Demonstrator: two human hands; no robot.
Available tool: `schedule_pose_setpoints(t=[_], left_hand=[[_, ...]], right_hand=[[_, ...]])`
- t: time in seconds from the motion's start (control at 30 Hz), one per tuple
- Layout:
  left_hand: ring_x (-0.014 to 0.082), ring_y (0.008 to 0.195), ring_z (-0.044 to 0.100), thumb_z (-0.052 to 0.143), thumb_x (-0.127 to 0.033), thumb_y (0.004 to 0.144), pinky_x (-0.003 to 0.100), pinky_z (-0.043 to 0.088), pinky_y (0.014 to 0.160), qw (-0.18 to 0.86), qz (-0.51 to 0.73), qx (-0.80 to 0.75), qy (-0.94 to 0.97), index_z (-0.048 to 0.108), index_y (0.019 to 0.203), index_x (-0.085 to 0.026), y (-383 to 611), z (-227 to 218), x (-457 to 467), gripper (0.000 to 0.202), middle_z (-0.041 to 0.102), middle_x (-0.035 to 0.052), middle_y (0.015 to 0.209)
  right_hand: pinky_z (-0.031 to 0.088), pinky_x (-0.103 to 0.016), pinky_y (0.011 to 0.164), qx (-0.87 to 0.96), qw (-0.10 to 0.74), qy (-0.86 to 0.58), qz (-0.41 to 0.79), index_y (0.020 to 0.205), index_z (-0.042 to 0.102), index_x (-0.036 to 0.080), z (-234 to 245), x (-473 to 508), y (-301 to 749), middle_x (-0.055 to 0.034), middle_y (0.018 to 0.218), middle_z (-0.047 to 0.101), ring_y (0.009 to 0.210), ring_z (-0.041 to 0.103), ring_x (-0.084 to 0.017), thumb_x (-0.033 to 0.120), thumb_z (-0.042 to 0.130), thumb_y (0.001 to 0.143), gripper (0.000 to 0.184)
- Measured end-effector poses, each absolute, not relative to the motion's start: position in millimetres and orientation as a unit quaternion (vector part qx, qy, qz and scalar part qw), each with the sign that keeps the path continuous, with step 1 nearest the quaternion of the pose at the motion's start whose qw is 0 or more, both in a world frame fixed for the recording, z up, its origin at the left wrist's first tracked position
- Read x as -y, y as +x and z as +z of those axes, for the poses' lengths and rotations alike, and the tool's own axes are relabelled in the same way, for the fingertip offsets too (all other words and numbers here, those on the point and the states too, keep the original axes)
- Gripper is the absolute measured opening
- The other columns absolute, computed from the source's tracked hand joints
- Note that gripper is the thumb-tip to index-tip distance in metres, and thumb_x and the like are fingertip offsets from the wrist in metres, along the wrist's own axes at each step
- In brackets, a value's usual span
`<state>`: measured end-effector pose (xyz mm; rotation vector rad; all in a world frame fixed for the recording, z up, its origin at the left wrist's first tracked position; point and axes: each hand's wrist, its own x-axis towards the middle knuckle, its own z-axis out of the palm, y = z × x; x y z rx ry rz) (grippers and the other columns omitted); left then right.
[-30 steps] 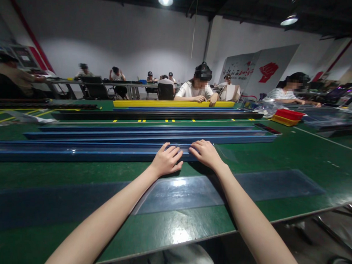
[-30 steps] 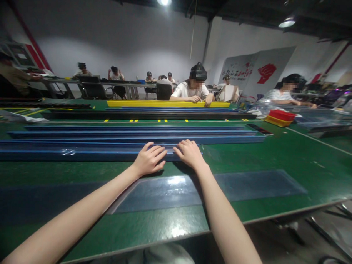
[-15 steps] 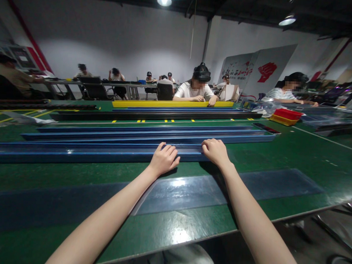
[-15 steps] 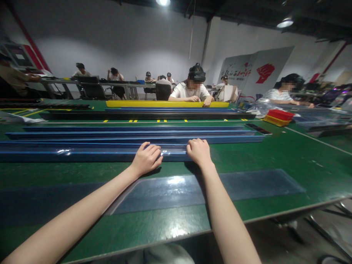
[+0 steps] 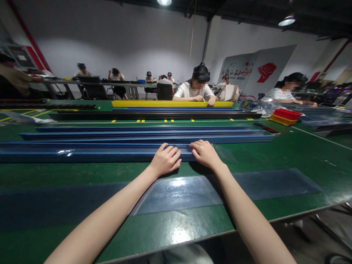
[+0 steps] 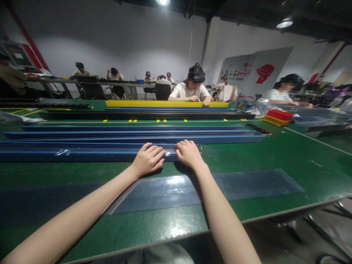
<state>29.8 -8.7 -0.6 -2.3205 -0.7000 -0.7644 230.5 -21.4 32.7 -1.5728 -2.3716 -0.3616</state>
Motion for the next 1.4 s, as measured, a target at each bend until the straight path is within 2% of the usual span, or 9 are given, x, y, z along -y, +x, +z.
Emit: schedule_pose_setpoints(t=[0.2, 0.4, 0.57, 0.73, 0.87, 1.0, 1.2, 1.4], left_hand=[[0.0201, 0.084, 0.057, 0.039, -0.031, 0.086, 0.038, 0.037, 0.084, 0.294, -0.294, 0.28, -0.865, 0.061, 0.086, -0.015, 30, -1, 8, 0.027, 0.065, 0.0081, 0.09], [0.0211, 0.082, 0.056, 0.04, -0.032, 0.085, 0.038, 0.037, 0.08, 0.297, -0.295, 0.305, -0.855, 0.061, 0.08, -0.015, 30, 0, 9, 0.027, 0.065, 0.0094, 0.089], [0.0217, 0.082, 0.056, 0.04, -0.031, 0.085, 0.039, 0.036, 0.079, 0.297, -0.293, 0.297, -0.859, 0.061, 0.089, -0.015, 30, 0, 10, 0.027, 0.065, 0.0091, 0.092], [0.0221, 0.086, 0.056, 0.042, -0.032, 0.085, 0.04, 0.037, 0.081, 0.299, -0.284, 0.286, -0.865, 0.06, 0.102, -0.017, 30, 0, 10, 0.03, 0.064, 0.0096, 0.097], [0.022, 0.087, 0.056, 0.041, -0.032, 0.085, 0.04, 0.037, 0.083, 0.297, -0.273, 0.28, -0.871, 0.061, 0.101, -0.017, 31, -1, 10, 0.03, 0.064, 0.0096, 0.096], [0.0215, 0.086, 0.056, 0.041, -0.031, 0.085, 0.039, 0.037, 0.083, 0.286, -0.279, 0.274, -0.875, 0.061, 0.098, -0.016, 31, -1, 10, 0.029, 0.064, 0.0096, 0.094], [0.0221, 0.085, 0.056, 0.041, -0.032, 0.084, 0.039, 0.037, 0.081, 0.292, -0.296, 0.297, -0.86, 0.062, 0.084, -0.015, 30, -1, 10, 0.027, 0.065, 0.0097, 0.093], [0.0219, 0.084, 0.056, 0.041, -0.032, 0.084, 0.039, 0.037, 0.08, 0.303, -0.298, 0.3, -0.854, 0.062, 0.085, -0.015, 30, 0, 10, 0.027, 0.065, 0.0093, 0.094]], right_hand=[[0.03, -0.028, 0.079, 0.775, 0.143, -0.599, -0.145, 0.1, 0.06, 0.017, 33, 18, 243, -0.0073, 0.103, 0.065, 0.096, 0.053, -0.019, 0.019, 0.038, 0.083, 0.028], [0.03, -0.029, 0.073, 0.715, 0.132, -0.665, -0.171, 0.093, 0.061, 0.018, 34, 17, 251, -0.0086, 0.09, 0.066, 0.085, 0.057, -0.019, 0.019, 0.038, 0.082, 0.025], [0.03, -0.028, 0.07, 0.727, 0.129, -0.654, -0.164, 0.086, 0.061, 0.019, 35, 18, 248, -0.0066, 0.085, 0.067, 0.081, 0.057, -0.019, 0.02, 0.038, 0.082, 0.023], [0.03, -0.027, 0.076, 0.792, 0.135, -0.58, -0.135, 0.093, 0.06, 0.018, 33, 19, 237, -0.0054, 0.093, 0.066, 0.089, 0.055, -0.017, 0.018, 0.038, 0.083, 0.025], [0.03, -0.026, 0.079, 0.82, 0.14, -0.541, -0.121, 0.098, 0.059, 0.018, 31, 20, 231, -0.0062, 0.101, 0.065, 0.094, 0.053, -0.016, 0.018, 0.037, 0.084, 0.026], [0.029, -0.027, 0.079, 0.809, 0.146, -0.555, -0.129, 0.099, 0.058, 0.019, 31, 19, 235, -0.0055, 0.1, 0.065, 0.094, 0.054, -0.017, 0.019, 0.038, 0.084, 0.025], [0.029, -0.028, 0.075, 0.741, 0.152, -0.634, -0.162, 0.091, 0.06, 0.019, 34, 17, 249, -0.0068, 0.093, 0.067, 0.088, 0.057, -0.018, 0.018, 0.039, 0.081, 0.023], [0.028, -0.03, 0.072, 0.711, 0.139, -0.666, -0.175, 0.08, 0.061, 0.019, 35, 17, 253, -0.0063, 0.081, 0.067, 0.079, 0.058, -0.018, 0.019, 0.038, 0.081, 0.023]])
